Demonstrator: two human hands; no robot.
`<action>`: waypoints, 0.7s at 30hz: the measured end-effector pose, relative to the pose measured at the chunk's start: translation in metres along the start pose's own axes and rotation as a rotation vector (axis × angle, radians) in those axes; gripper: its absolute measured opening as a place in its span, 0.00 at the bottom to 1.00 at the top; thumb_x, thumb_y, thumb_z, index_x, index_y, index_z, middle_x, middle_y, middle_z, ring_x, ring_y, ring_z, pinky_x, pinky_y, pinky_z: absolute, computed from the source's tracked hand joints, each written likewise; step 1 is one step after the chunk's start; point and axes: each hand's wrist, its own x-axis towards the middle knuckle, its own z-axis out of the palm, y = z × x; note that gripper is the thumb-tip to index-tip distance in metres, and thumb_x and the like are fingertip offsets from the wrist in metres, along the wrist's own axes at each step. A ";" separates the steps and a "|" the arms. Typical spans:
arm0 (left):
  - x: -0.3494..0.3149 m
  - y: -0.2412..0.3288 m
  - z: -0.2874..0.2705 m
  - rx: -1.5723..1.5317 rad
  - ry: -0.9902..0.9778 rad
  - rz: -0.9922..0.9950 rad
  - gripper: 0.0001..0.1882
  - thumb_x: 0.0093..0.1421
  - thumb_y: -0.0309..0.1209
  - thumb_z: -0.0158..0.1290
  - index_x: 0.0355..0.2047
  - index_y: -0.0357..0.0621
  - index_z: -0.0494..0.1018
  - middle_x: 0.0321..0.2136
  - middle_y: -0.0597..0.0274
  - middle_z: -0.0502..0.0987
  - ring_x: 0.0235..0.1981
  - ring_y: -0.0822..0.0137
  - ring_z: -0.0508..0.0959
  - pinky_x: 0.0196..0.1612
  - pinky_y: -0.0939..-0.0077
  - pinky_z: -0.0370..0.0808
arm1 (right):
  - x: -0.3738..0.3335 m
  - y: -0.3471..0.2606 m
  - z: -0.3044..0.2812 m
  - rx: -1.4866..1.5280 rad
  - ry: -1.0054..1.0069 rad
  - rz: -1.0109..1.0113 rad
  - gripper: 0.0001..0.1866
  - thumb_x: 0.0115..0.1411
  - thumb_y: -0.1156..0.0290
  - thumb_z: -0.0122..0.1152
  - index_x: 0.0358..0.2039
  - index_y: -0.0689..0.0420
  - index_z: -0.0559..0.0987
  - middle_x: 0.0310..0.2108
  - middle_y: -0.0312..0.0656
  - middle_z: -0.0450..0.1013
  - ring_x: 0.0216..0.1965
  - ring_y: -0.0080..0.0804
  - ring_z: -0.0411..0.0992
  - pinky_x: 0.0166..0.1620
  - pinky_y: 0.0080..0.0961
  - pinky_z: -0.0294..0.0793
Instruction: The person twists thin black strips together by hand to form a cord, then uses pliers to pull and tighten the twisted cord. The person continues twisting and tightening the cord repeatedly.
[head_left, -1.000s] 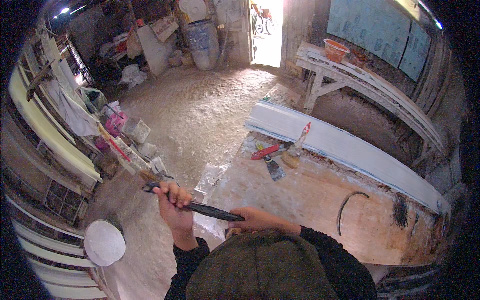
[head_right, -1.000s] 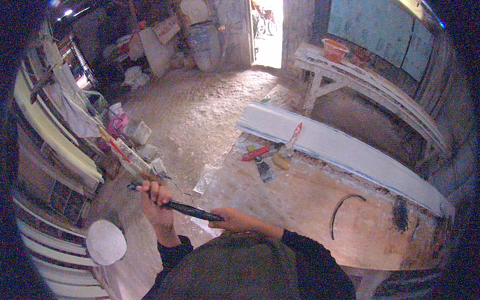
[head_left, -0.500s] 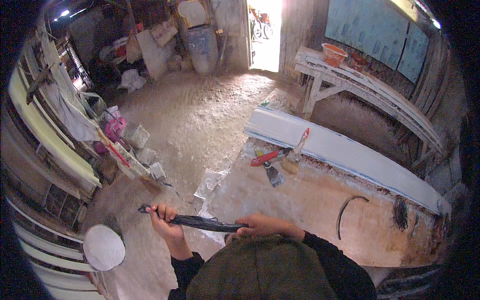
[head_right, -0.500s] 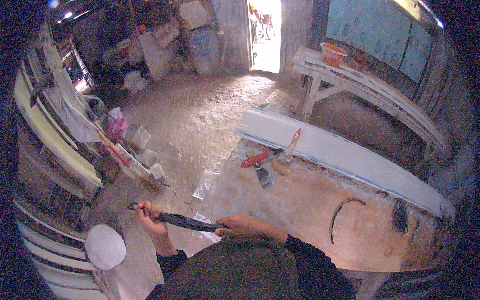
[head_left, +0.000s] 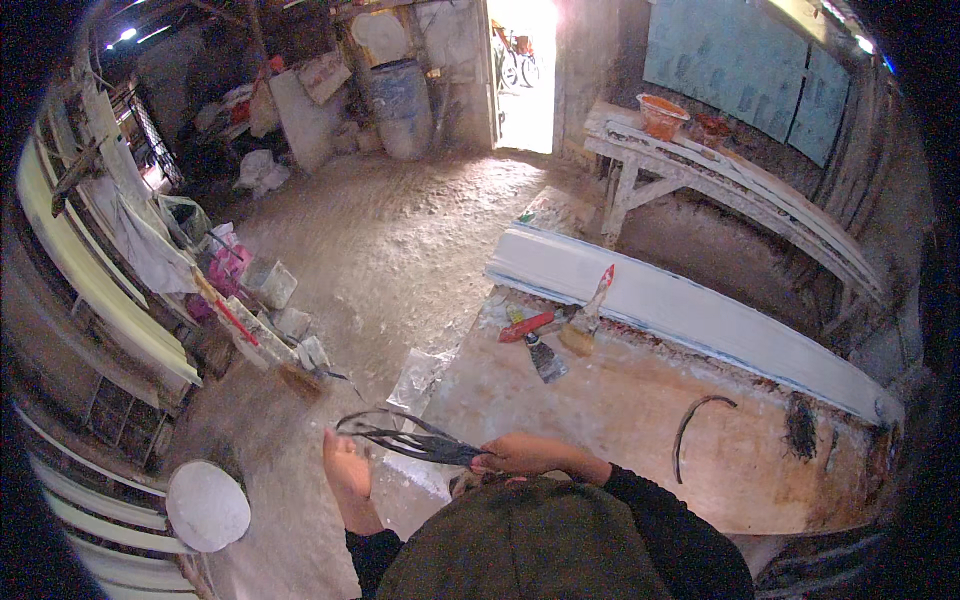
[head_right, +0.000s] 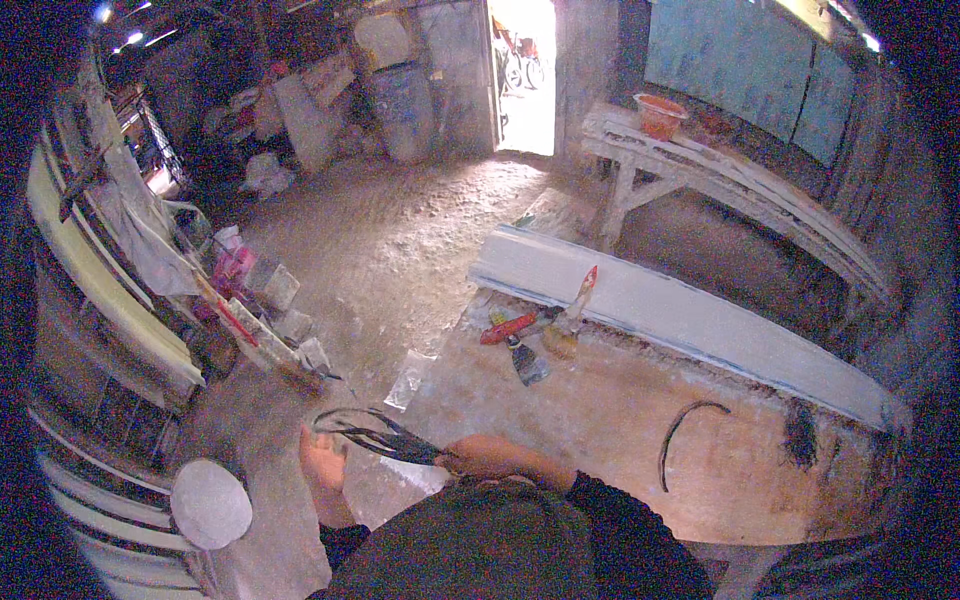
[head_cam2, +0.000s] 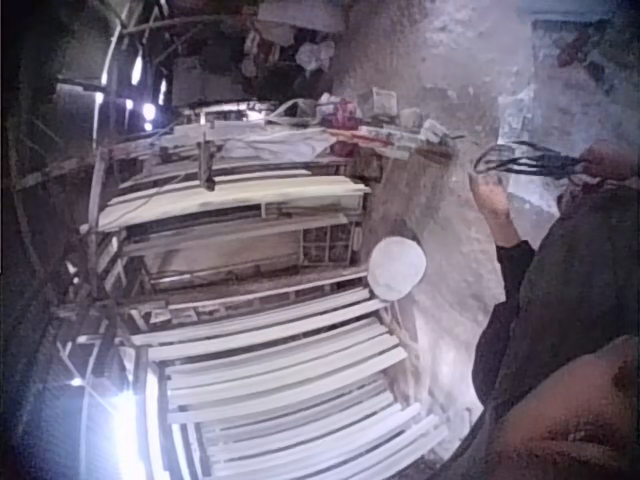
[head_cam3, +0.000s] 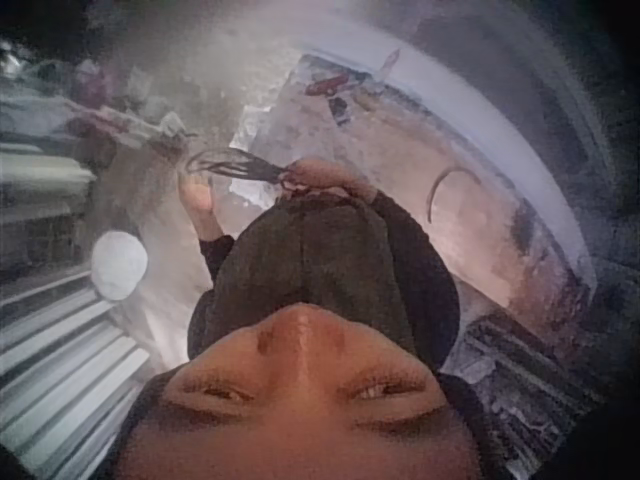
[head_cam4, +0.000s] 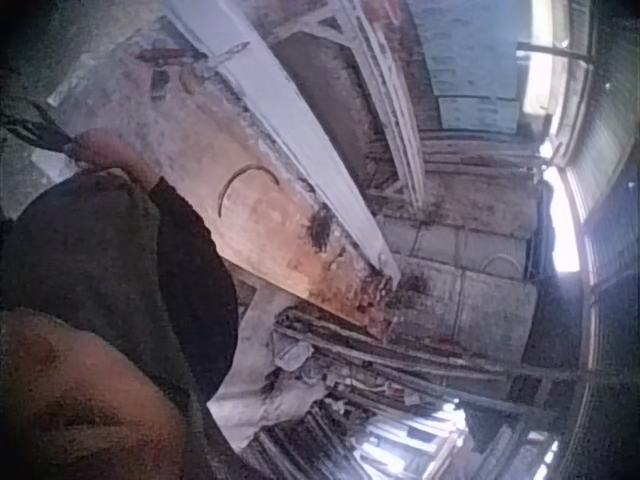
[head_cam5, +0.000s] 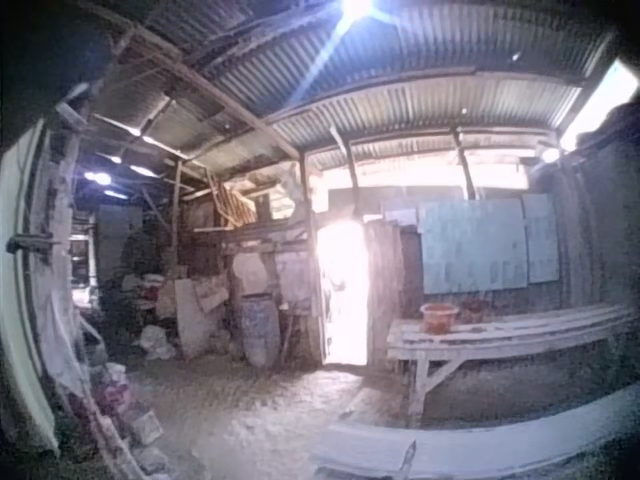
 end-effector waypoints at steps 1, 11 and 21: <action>0.000 -0.004 0.000 0.146 0.100 0.233 0.41 0.48 0.48 0.51 0.56 0.43 0.46 0.56 0.52 0.48 0.57 0.60 0.50 0.55 0.63 0.46 | 0.001 0.001 -0.001 -0.013 -0.024 0.035 0.23 0.59 0.54 0.36 0.31 0.61 0.72 0.23 0.51 0.69 0.26 0.44 0.68 0.33 0.33 0.65; -0.087 -0.043 0.052 1.857 -1.095 0.845 0.39 0.46 0.36 0.52 0.56 0.48 0.46 0.49 0.49 0.59 0.52 0.55 0.58 0.54 0.45 0.38 | 0.010 -0.001 0.003 -0.255 -0.237 -0.098 0.22 0.58 0.56 0.36 0.30 0.60 0.73 0.24 0.50 0.70 0.27 0.47 0.69 0.31 0.37 0.65; -0.090 -0.058 0.081 1.410 -1.307 0.699 0.27 0.48 0.27 0.47 0.50 0.44 0.55 0.29 0.45 0.71 0.32 0.45 0.71 0.37 0.63 0.67 | -0.019 -0.015 -0.018 0.151 -0.081 -0.240 0.18 0.58 0.58 0.40 0.30 0.61 0.70 0.20 0.41 0.69 0.21 0.29 0.67 0.25 0.27 0.65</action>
